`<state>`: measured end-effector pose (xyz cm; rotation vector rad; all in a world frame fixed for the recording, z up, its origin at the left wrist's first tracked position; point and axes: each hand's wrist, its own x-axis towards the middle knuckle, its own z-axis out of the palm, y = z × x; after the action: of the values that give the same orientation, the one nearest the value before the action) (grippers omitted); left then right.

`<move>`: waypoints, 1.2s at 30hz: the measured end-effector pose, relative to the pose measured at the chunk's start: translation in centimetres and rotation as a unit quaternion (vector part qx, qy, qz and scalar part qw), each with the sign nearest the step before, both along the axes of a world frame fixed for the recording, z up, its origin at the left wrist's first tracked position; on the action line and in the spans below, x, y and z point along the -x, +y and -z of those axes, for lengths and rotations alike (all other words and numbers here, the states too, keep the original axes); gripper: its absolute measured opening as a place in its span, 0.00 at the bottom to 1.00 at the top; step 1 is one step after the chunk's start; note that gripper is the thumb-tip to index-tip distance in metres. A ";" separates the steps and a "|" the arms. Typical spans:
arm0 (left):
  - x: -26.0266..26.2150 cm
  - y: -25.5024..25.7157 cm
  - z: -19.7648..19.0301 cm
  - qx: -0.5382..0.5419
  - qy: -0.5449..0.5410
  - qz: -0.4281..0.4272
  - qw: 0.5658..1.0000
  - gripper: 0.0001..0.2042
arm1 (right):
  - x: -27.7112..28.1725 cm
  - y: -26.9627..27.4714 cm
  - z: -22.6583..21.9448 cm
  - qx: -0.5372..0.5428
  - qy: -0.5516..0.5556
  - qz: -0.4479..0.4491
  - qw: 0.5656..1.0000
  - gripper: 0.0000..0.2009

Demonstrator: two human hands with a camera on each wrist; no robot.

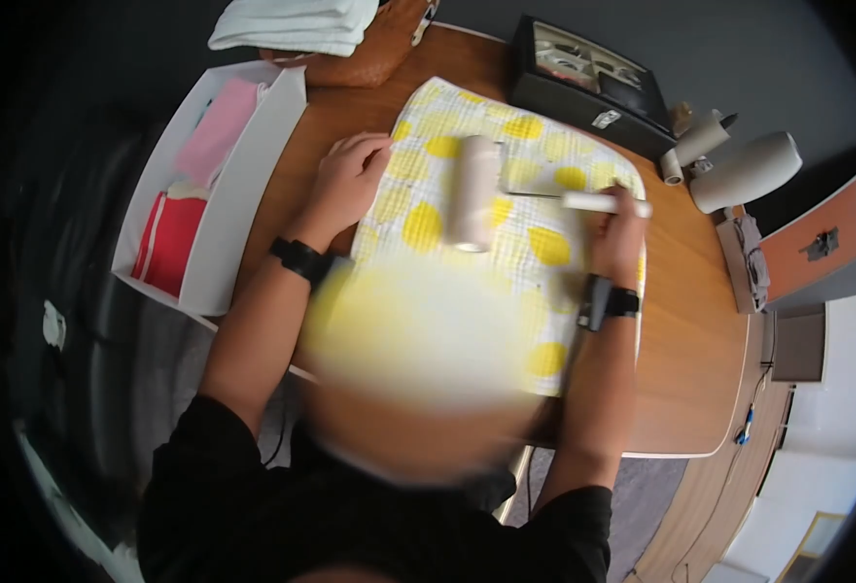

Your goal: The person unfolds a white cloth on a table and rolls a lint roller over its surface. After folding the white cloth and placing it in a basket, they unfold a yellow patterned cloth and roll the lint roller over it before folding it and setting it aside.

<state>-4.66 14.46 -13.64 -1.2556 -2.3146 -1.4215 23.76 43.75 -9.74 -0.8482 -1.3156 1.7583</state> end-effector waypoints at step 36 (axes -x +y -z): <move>-0.1 0.4 0.2 -0.029 -0.142 0.022 0.989 0.10 | 3.1 -6.8 -1.6 -0.078 -0.098 -0.107 0.986 0.18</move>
<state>-4.55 14.86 -13.81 -1.1608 -2.4115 -1.7710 20.64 36.97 -8.15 -0.8323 -1.7045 1.7392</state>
